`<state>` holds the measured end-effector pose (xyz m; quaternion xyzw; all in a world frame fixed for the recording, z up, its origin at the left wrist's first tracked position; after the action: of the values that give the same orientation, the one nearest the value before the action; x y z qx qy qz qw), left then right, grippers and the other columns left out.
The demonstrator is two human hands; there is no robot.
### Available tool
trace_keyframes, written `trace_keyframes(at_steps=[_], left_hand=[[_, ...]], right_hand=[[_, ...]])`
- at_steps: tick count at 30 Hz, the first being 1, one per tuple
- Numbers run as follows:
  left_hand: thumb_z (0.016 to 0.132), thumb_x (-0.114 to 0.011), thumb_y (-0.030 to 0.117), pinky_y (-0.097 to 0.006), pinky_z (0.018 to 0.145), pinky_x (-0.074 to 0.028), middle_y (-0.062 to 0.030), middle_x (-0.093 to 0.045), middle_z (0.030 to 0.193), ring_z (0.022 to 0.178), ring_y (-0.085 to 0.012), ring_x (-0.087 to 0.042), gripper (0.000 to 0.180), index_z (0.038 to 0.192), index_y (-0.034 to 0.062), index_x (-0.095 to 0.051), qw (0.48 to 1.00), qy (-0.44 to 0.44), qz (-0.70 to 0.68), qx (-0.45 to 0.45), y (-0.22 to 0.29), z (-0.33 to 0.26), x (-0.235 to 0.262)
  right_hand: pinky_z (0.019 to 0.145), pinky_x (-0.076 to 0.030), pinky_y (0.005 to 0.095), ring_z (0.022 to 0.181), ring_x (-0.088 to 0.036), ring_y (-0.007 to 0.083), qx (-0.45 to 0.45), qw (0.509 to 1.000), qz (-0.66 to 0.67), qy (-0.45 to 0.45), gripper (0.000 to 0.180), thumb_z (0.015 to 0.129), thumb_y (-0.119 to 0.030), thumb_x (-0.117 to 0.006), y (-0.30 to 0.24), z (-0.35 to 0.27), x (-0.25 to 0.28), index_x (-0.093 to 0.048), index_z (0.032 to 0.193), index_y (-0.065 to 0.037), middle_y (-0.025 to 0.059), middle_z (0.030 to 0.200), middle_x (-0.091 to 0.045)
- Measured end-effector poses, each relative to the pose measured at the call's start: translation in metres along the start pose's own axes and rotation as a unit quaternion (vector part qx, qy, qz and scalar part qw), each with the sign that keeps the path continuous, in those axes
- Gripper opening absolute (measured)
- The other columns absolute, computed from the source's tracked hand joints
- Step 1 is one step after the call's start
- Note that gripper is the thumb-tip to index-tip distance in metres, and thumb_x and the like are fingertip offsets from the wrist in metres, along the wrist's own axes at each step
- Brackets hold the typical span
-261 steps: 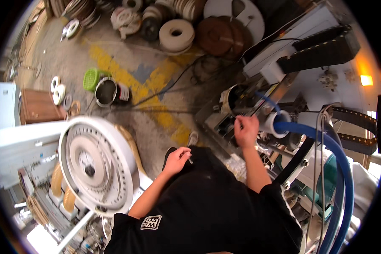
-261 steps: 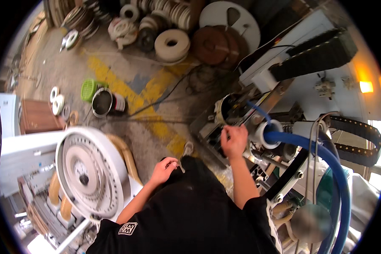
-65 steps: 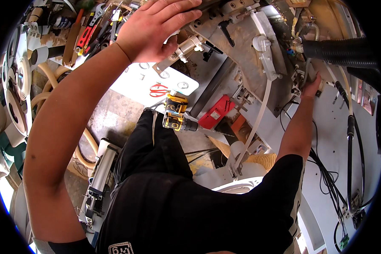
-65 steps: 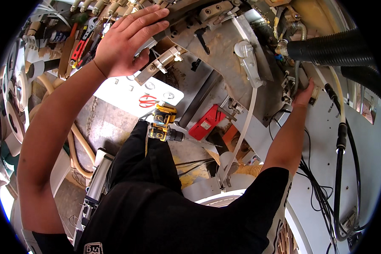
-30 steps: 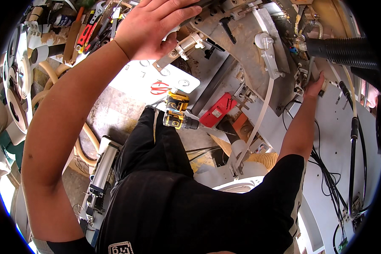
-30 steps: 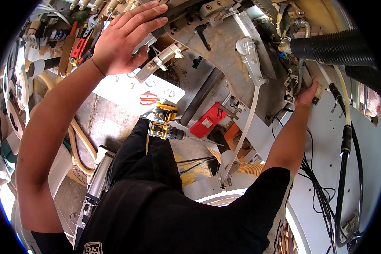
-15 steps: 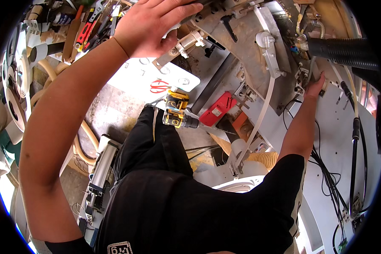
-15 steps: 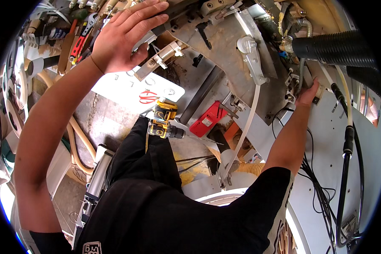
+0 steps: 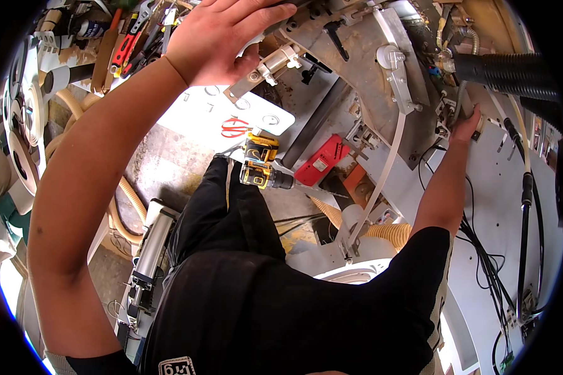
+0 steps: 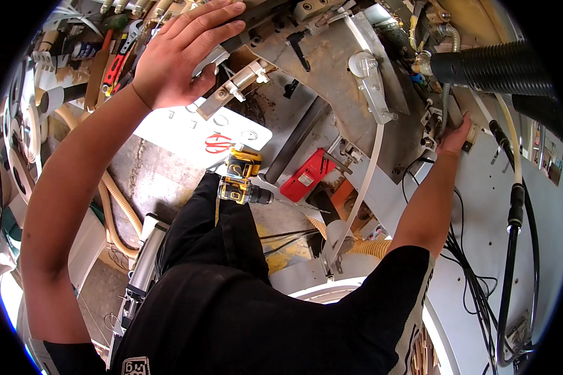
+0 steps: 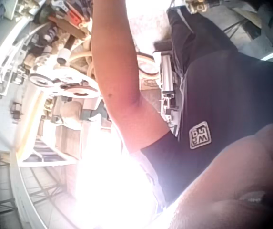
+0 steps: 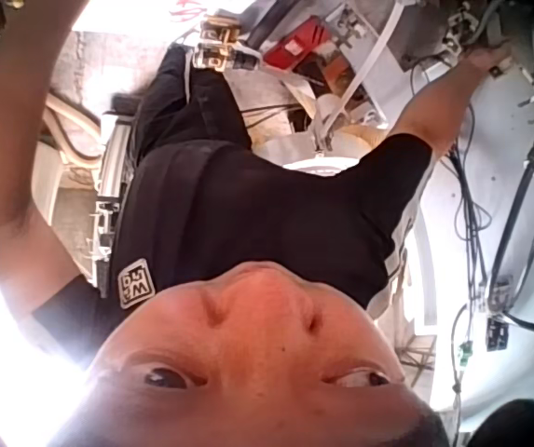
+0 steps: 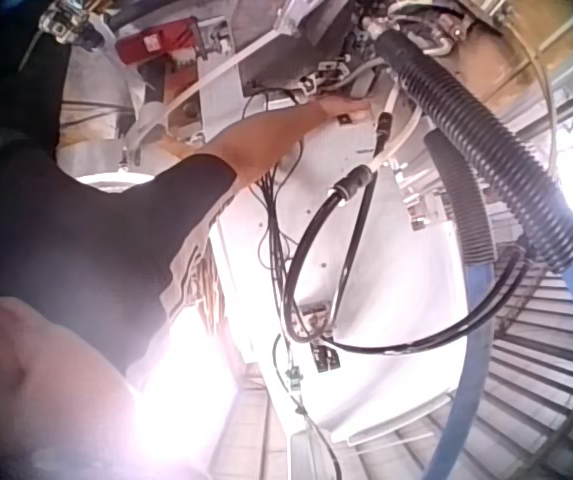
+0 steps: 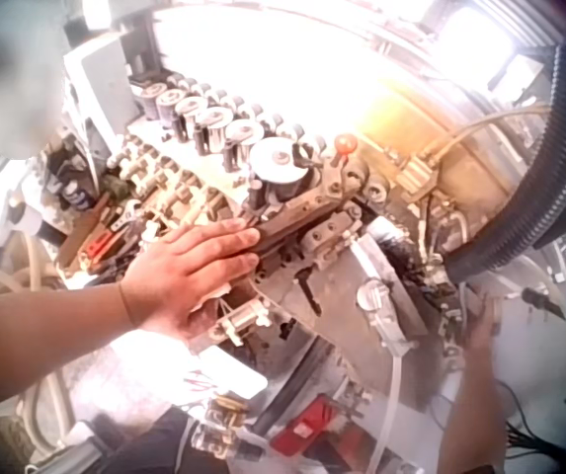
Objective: The person wipes a machine component with a cloth, uses an adjustable wrench to manipulate parts, and handles a power drill while working on an edge banding machine.
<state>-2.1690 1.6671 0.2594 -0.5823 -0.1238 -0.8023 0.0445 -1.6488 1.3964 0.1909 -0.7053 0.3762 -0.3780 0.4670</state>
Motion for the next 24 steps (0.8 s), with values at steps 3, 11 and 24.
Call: trace_keyframes(at_steps=[3, 11, 24], left_hand=[[0.069, -0.068, 0.024, -0.046, 0.112, -0.043, -0.0111, -0.05, 0.155, 0.145, -0.0323, -0.045, 0.073, 0.139, 0.0072, -0.059, 1.0, -0.003, 0.006, 0.003, 0.001, 0.0, 0.001], [0.07, -0.067, 0.023, -0.046, 0.117, -0.04, -0.0122, -0.049, 0.156, 0.146, -0.0332, -0.044, 0.072, 0.139, 0.0056, -0.059, 1.0, 0.011, -0.004, -0.007, -0.001, -0.001, -0.005], [0.07, -0.066, 0.021, -0.046, 0.115, -0.042, -0.0131, -0.05, 0.155, 0.145, -0.0347, -0.045, 0.071, 0.138, 0.0043, -0.059, 1.0, 0.018, -0.018, -0.012, -0.002, -0.001, -0.004]], right_hand=[[0.116, -0.039, 0.0439, 0.138, -0.05, 0.0287, -0.001, 1.0, 0.018, -0.014, 0.061, 0.104, -0.051, -0.049, 0.002, 0.006, 0.004, -0.049, 0.148, -0.009, 0.0092, 0.148, -0.055], [0.118, -0.036, 0.0447, 0.139, -0.049, 0.029, -0.014, 0.999, 0.027, -0.019, 0.063, 0.102, -0.053, -0.051, 0.003, 0.006, 0.003, -0.05, 0.147, -0.009, 0.0093, 0.147, -0.055], [0.117, -0.036, 0.0431, 0.138, -0.05, 0.0266, -0.012, 0.999, 0.033, -0.013, 0.061, 0.102, -0.052, -0.051, -0.001, -0.001, -0.002, -0.053, 0.144, -0.008, 0.0083, 0.145, -0.057]])
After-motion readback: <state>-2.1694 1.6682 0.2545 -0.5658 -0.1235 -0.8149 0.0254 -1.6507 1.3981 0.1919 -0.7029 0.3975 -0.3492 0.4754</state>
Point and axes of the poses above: each hand's wrist, its own z-axis towards the middle knuckle, its own x-axis out of the back of the hand, y = z × x, the point moved 2 cm from there along z, towards the middle knuckle
